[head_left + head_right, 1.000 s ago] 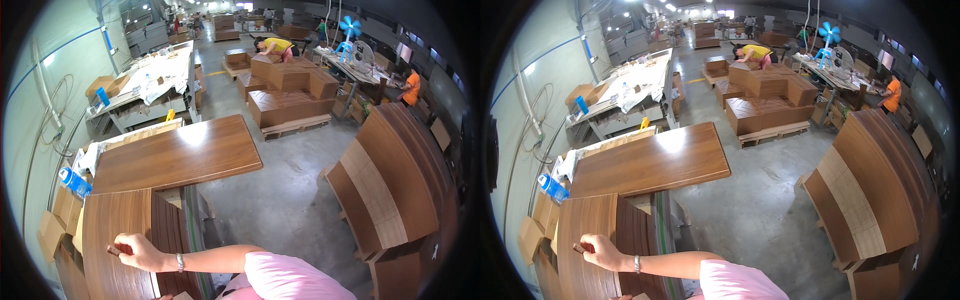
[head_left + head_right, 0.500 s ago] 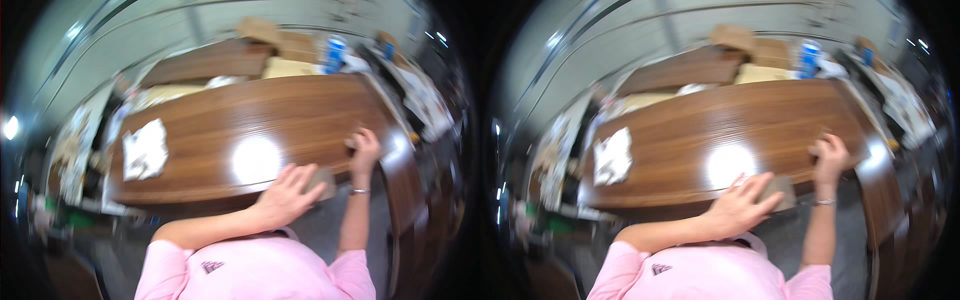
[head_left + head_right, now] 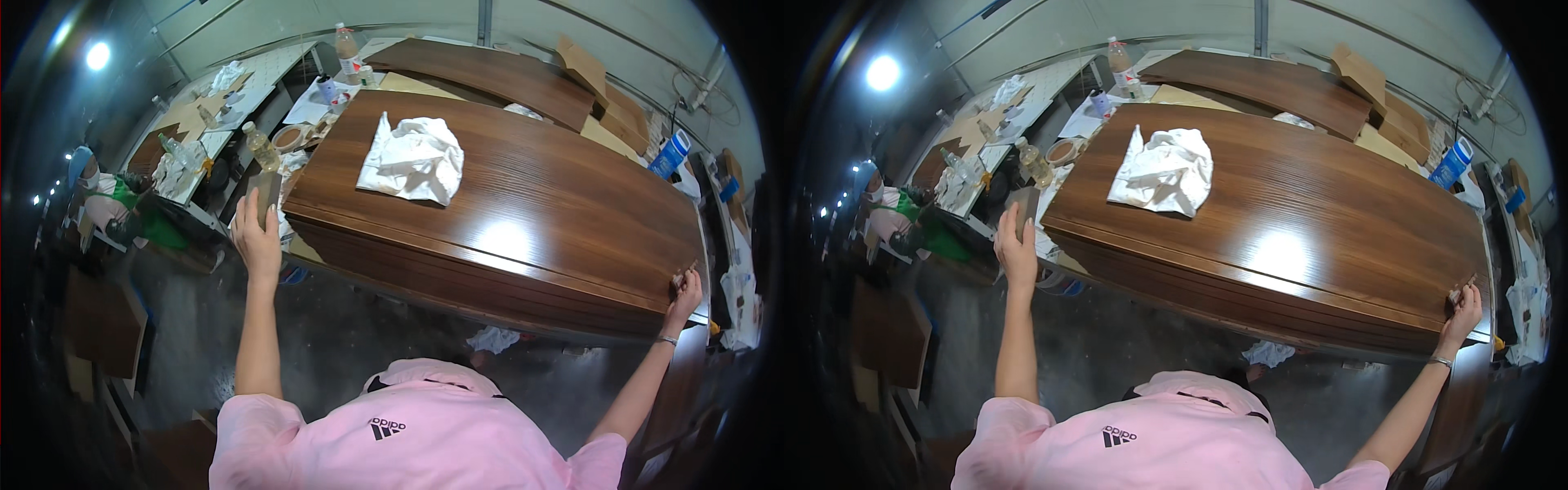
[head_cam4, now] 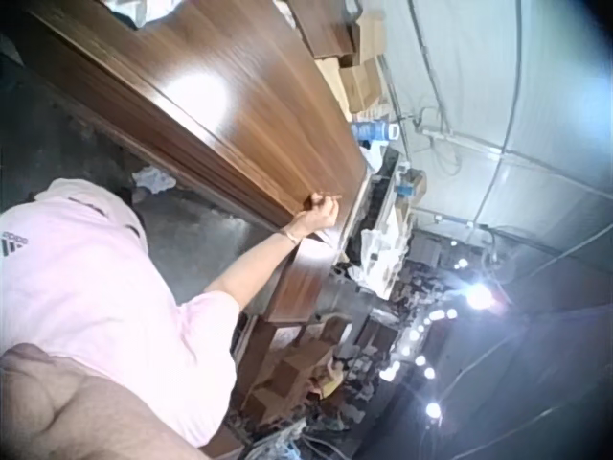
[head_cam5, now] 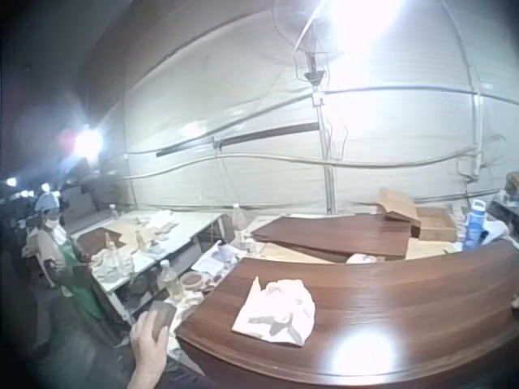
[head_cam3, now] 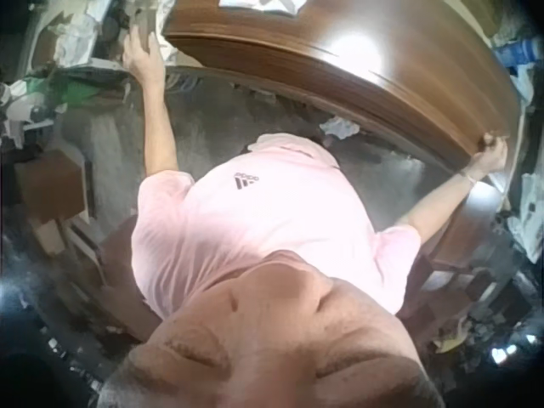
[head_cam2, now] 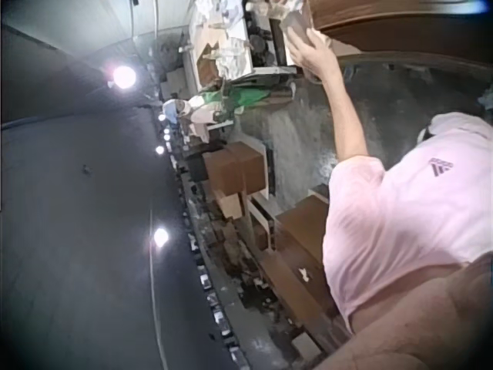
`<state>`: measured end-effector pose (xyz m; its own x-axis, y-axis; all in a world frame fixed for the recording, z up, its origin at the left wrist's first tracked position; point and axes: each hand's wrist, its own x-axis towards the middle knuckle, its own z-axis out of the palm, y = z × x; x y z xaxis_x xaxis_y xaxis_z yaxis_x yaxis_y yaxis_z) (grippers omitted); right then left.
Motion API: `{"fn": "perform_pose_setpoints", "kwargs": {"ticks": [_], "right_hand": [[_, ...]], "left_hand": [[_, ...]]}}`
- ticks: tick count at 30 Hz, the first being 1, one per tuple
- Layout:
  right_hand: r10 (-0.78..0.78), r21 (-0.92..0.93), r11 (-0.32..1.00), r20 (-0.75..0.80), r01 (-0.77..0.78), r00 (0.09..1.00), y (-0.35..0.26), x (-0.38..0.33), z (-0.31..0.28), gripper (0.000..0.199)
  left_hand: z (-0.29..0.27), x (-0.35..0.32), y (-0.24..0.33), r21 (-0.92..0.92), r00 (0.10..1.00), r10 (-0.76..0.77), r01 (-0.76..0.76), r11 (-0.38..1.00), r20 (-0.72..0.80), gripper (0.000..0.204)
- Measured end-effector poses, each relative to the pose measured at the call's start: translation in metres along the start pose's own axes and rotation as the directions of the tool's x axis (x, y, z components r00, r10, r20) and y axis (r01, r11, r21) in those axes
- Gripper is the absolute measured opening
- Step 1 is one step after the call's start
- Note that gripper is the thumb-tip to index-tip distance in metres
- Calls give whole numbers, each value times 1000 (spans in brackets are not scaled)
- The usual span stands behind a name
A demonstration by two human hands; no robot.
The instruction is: The person rubs a small block along the edges and surfaces of several dark wood panels and wipes them with a white cloth.
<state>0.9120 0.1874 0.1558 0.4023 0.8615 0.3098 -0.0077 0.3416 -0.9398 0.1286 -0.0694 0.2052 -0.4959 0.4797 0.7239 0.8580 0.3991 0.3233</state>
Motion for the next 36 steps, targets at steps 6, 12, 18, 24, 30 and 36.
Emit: {"fn": "perform_pose_setpoints", "kwargs": {"ticks": [6, 12, 18, 24, 30, 36], "right_hand": [[-15, -13, 1000, -9, 15, 1000, 2, 0, 8, 10], [-70, -58, 996, -3, 70, 998, 12, 7, -22, 18], [-123, -338, 938, -132, 72, 984, -39, -41, 61, 21], [-153, -111, 985, -200, 133, 968, -54, -52, 79, 10], [-170, 108, 959, -521, 262, 837, -64, -64, 50, 15], [-120, 81, 956, -767, 281, 630, -76, -161, -125, 21]], "left_hand": [[-2, -36, 43, -74, 925, 328, -320, 945, 190, 54], [4, -12, -17, -131, 1000, 2, 2, 991, 31, 46], [3, -72, 112, -390, 860, 494, -413, 823, 133, 60], [17, -110, 237, -616, 683, 729, -556, 558, 44, 62], [26, -155, 385, -708, 438, 897, -652, 272, -58, 67], [27, -216, 545, -769, 299, 920, -639, -5, -254, 62]]}}
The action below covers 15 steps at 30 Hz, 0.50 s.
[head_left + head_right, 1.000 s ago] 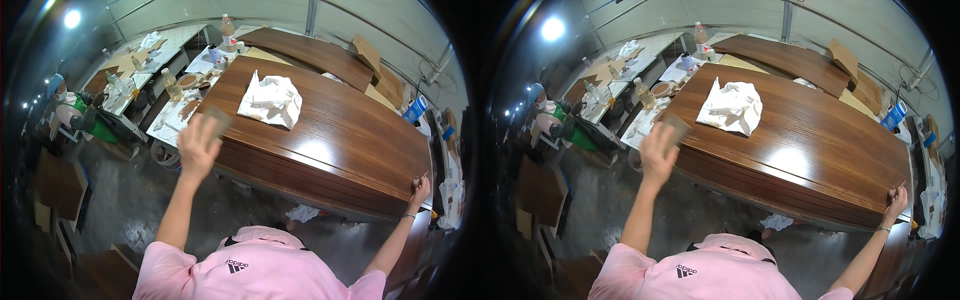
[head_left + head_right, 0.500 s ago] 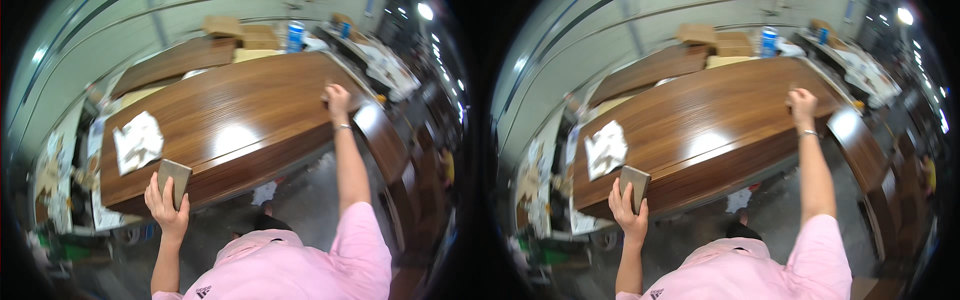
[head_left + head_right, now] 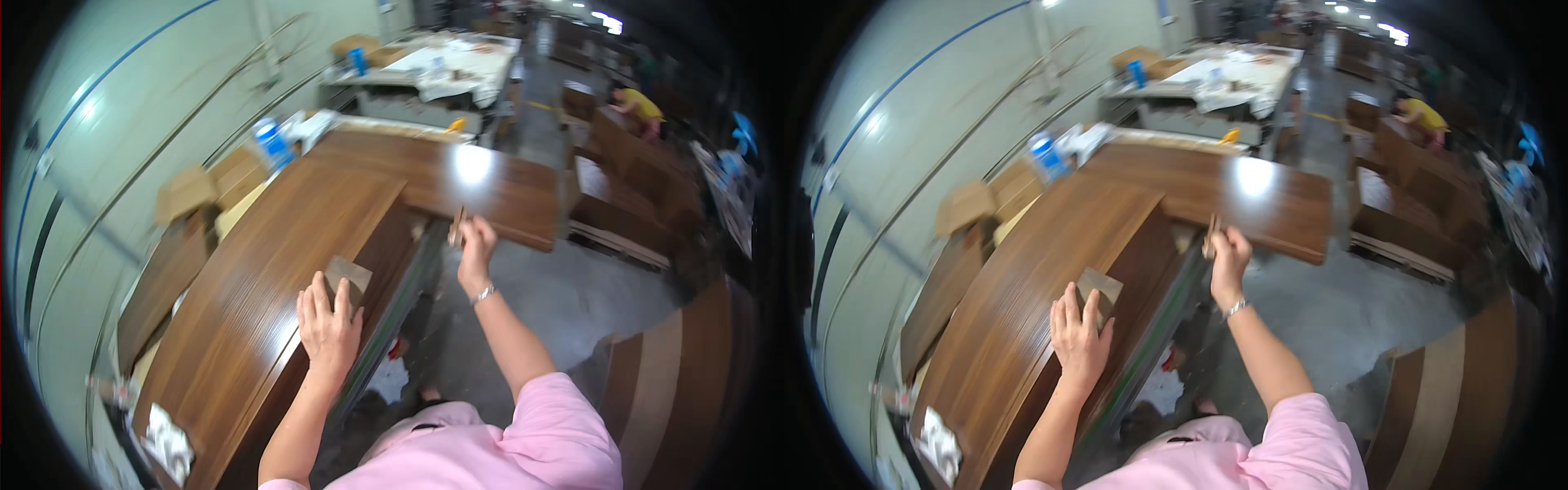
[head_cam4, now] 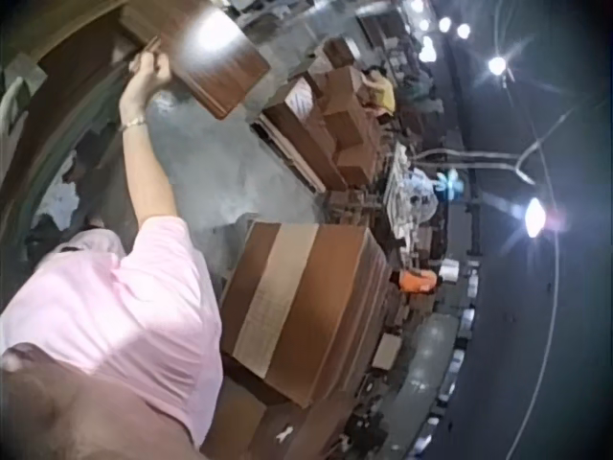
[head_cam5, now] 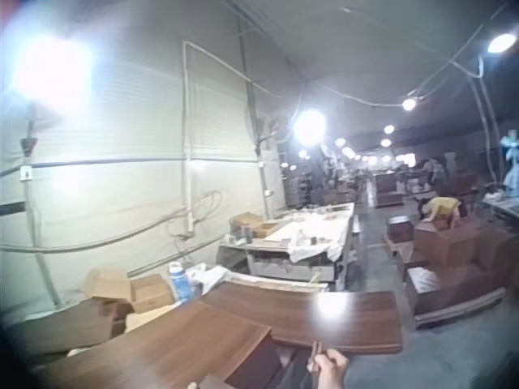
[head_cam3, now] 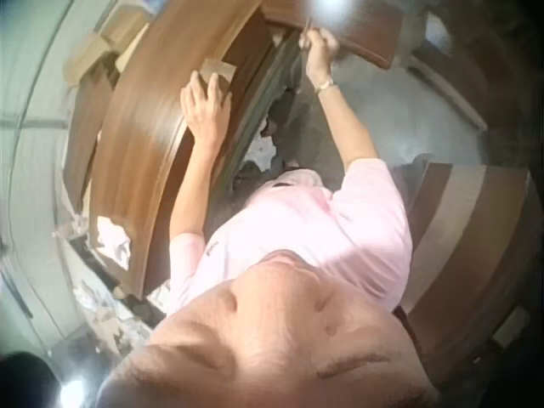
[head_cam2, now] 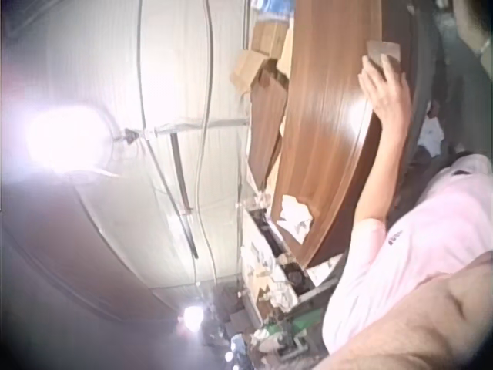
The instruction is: The person rubs a small block along the edges and surfaces of several dark wood panels and wipes them with a white cloth.
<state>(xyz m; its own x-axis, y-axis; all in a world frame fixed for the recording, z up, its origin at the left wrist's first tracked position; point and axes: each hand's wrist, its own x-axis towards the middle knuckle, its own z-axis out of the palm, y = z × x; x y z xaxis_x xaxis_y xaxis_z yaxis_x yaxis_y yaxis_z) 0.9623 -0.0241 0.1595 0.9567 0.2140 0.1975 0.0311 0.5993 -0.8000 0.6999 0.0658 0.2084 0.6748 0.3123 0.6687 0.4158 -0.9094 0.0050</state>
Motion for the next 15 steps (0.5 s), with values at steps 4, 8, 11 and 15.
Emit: {"fn": "perform_pose_setpoints", "kwargs": {"ticks": [4, 8, 11, 15], "right_hand": [[184, -81, 973, -283, -215, 941, 28, -22, -100, 21], [247, -148, 933, -397, -327, 884, 28, -75, -168, 14], [260, -138, 919, -491, -369, 831, 29, -100, -208, 10], [279, -75, 922, -550, -379, 787, 29, -111, -231, 7]], "left_hand": [[79, 72, 8, 16, 999, 32, -32, 999, 13, 60], [141, 132, 13, -11, 999, 31, -31, 999, 19, 60], [169, 166, 20, 4, 997, 69, -69, 998, 31, 58], [186, 182, 18, -6, 992, 115, -115, 993, 53, 56]]}}
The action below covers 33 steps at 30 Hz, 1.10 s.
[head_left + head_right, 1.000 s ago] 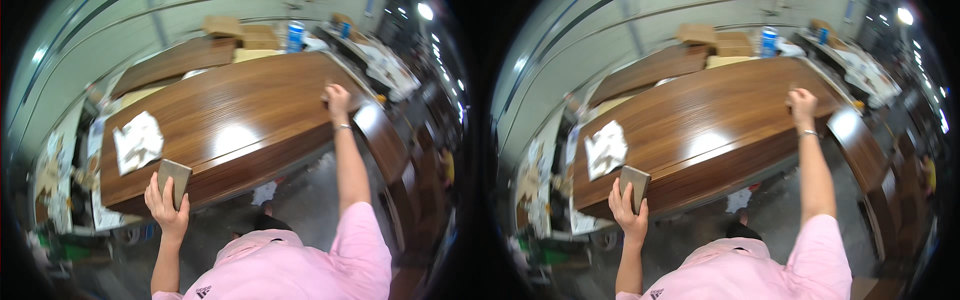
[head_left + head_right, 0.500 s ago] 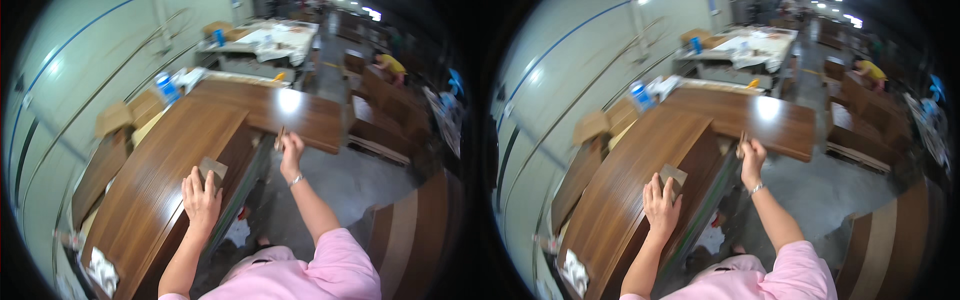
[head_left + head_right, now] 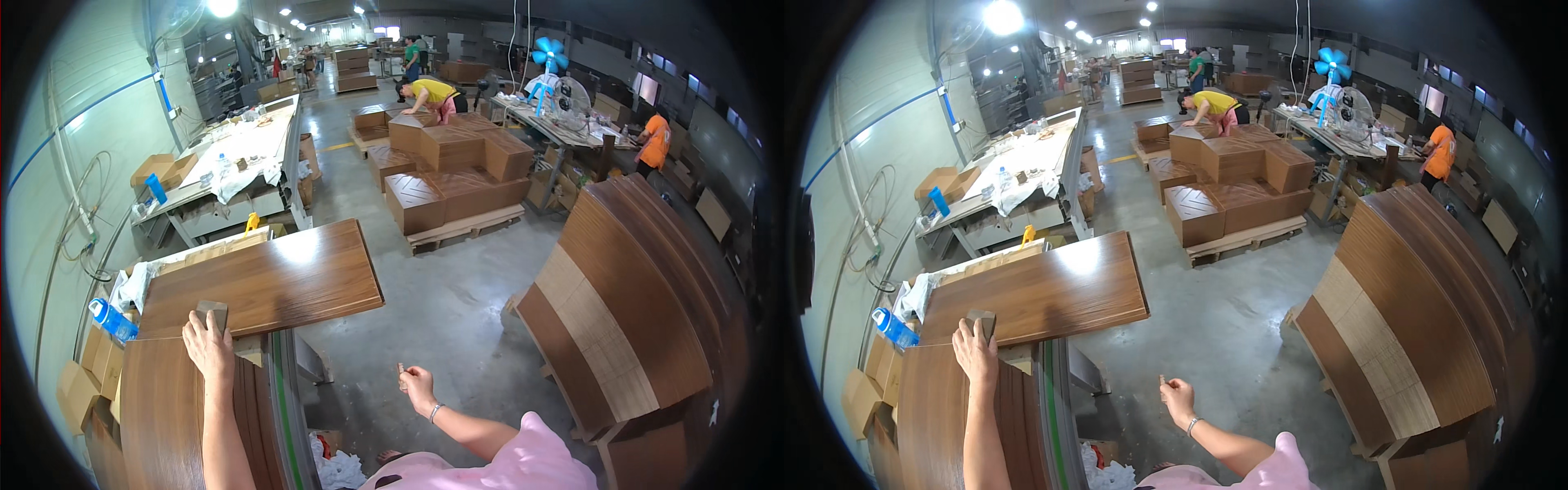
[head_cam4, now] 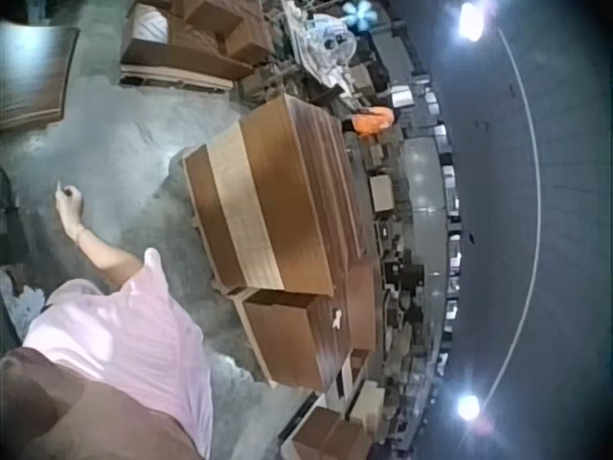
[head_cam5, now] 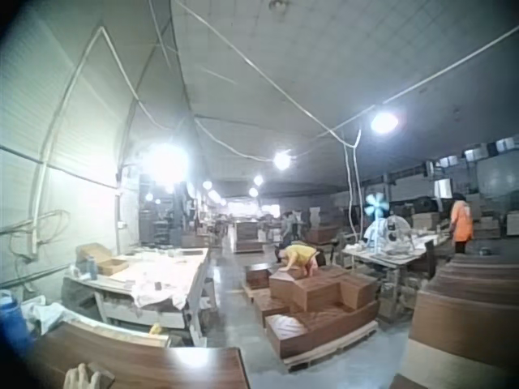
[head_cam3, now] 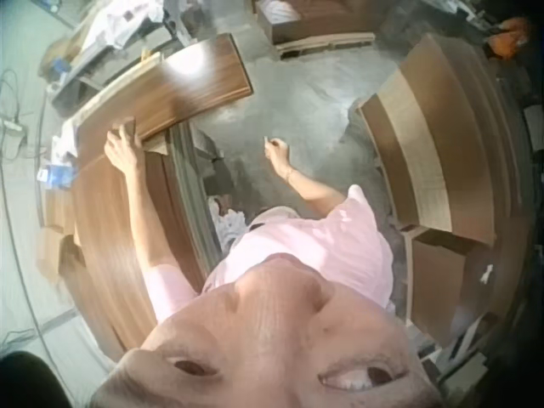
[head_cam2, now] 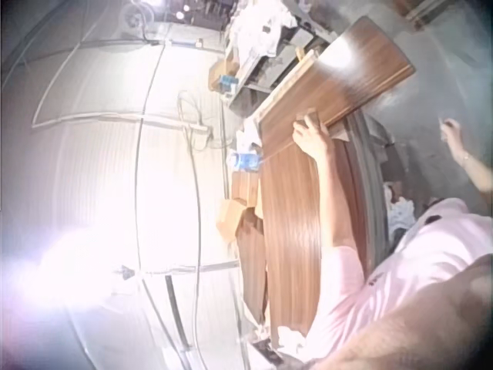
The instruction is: The person rubs a small block along the edges and surfaces of several dark wood panels and wipes them with a white cloth.
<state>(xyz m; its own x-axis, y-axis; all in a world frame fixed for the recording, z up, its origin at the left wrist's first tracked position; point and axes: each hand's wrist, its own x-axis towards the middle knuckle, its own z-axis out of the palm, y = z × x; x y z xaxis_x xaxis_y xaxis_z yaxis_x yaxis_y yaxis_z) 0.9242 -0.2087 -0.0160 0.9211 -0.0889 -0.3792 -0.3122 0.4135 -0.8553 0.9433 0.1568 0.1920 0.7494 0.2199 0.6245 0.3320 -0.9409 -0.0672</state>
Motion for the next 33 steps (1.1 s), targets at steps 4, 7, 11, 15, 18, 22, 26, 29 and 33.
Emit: {"fn": "perform_pose_setpoints", "kwargs": {"ticks": [4, 7, 11, 15, 18, 22, 26, 29, 33], "right_hand": [[20, -4, 1000, 13, -20, 1000, 11, 8, 4, 7], [-10, -17, 1000, 40, 10, 999, 22, 10, 30, 6], [-62, -38, 997, 201, 71, 978, 46, 12, 70, 13], [-17, -25, 999, 300, 25, 954, 33, -14, 119, 5], [46, 19, 998, 374, -57, 926, 39, -16, 134, 5], [69, 18, 996, 467, -88, 882, 28, -45, 167, 7], [-11, -1, 1000, 541, 13, 841, 8, -75, 195, 6], [-26, 12, 1000, 579, 24, 815, -14, -97, 202, 6], [0, 15, 1000, 669, -13, 743, -16, -140, 222, 8]], "left_hand": [[-14, -7, -4, -49, 999, 37, -36, 998, 24, 60], [-33, -27, -9, 2, 991, 124, -125, 992, 40, 61], [-69, -64, -14, -15, 971, 148, -148, 989, 188, 70], [-128, -114, -23, -10, 945, 177, -181, 983, 275, 72], [-160, -159, -27, 0, 943, 133, -140, 990, 306, 74], [-225, -206, -35, 8, 938, 86, -94, 996, 336, 69], [-254, -252, -43, 47, 928, -51, 36, 998, 369, 71], [-276, -267, -43, -52, 901, -155, 192, 980, 406, 67], [-332, -316, -46, -23, 922, -333, 344, 939, 198, 70]]}}
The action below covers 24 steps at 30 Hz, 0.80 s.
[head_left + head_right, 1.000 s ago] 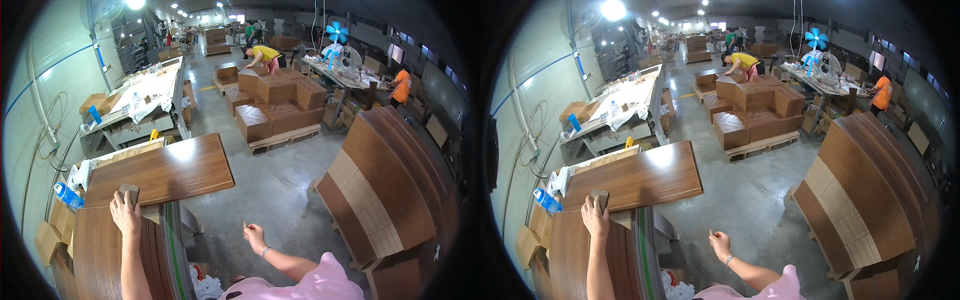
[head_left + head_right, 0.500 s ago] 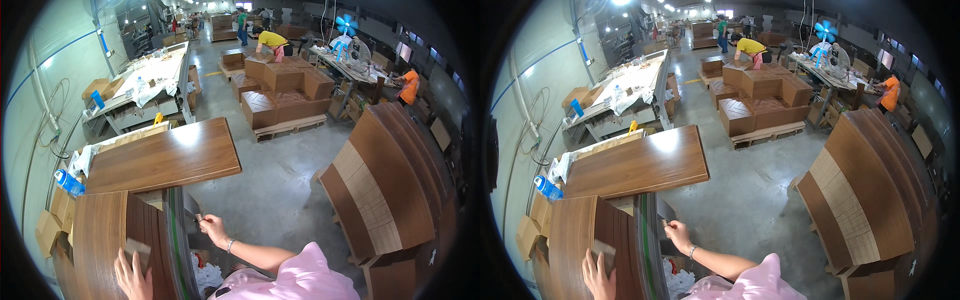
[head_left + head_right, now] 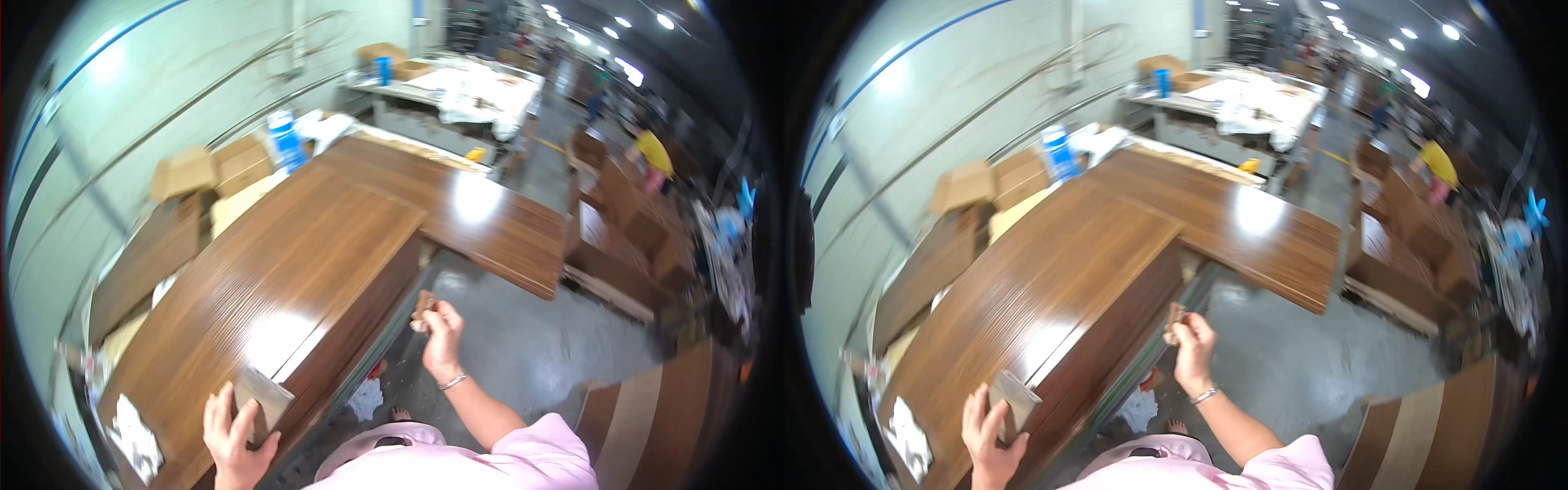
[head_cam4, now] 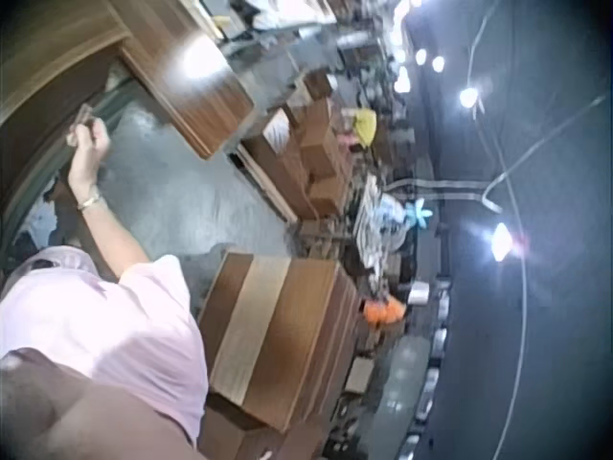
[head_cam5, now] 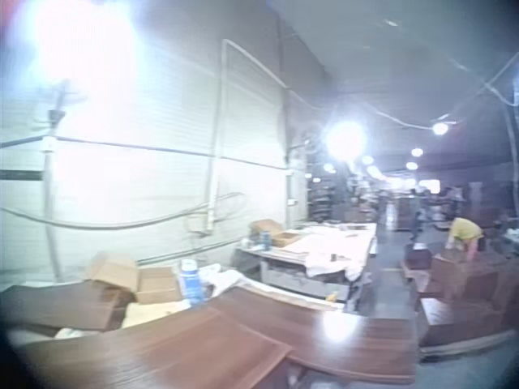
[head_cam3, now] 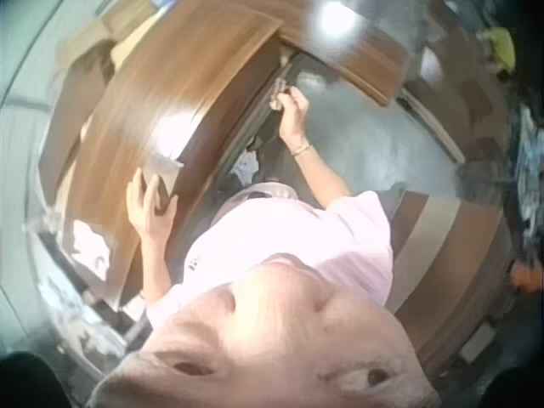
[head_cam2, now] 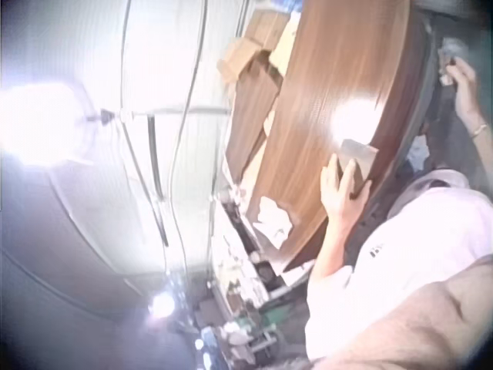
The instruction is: The person rubs a small block along the edges and surfaces of several dark wood panels and wipes them with a white cloth.
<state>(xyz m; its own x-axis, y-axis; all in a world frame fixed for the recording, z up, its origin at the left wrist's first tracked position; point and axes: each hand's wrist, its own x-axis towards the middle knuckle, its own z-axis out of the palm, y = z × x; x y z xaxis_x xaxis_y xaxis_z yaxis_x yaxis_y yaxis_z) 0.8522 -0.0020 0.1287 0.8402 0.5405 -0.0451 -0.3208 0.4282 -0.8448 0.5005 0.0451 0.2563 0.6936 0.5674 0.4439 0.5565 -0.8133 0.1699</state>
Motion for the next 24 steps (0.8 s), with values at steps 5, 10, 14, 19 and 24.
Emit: {"fn": "perform_pose_setpoints", "kwargs": {"ticks": [5, 10, 14, 19, 24], "right_hand": [[-172, -99, 975, 211, 196, 962, -15, -44, 62, 29], [-197, -143, 952, 397, 272, 897, -9, -101, 105, 36], [-62, -103, 984, 571, 146, 818, 17, -204, 170, 42], [7, -89, 991, 772, 97, 635, 50, -307, 246, 47], [106, -106, 994, 896, -23, 432, 63, -385, 290, 47]], "left_hand": [[-84, -84, -45, 95, 872, -195, 263, 960, -448, 61], [-167, -217, -112, 24, 461, -350, 631, 776, -815, 52], [-199, -358, -162, -162, 196, -534, 819, 551, -823, 46], [-125, -450, -227, -200, 195, -777, 903, 381, -599, 42], [-64, -472, -267, 61, 359, -819, 926, 372, -447, 45]]}}
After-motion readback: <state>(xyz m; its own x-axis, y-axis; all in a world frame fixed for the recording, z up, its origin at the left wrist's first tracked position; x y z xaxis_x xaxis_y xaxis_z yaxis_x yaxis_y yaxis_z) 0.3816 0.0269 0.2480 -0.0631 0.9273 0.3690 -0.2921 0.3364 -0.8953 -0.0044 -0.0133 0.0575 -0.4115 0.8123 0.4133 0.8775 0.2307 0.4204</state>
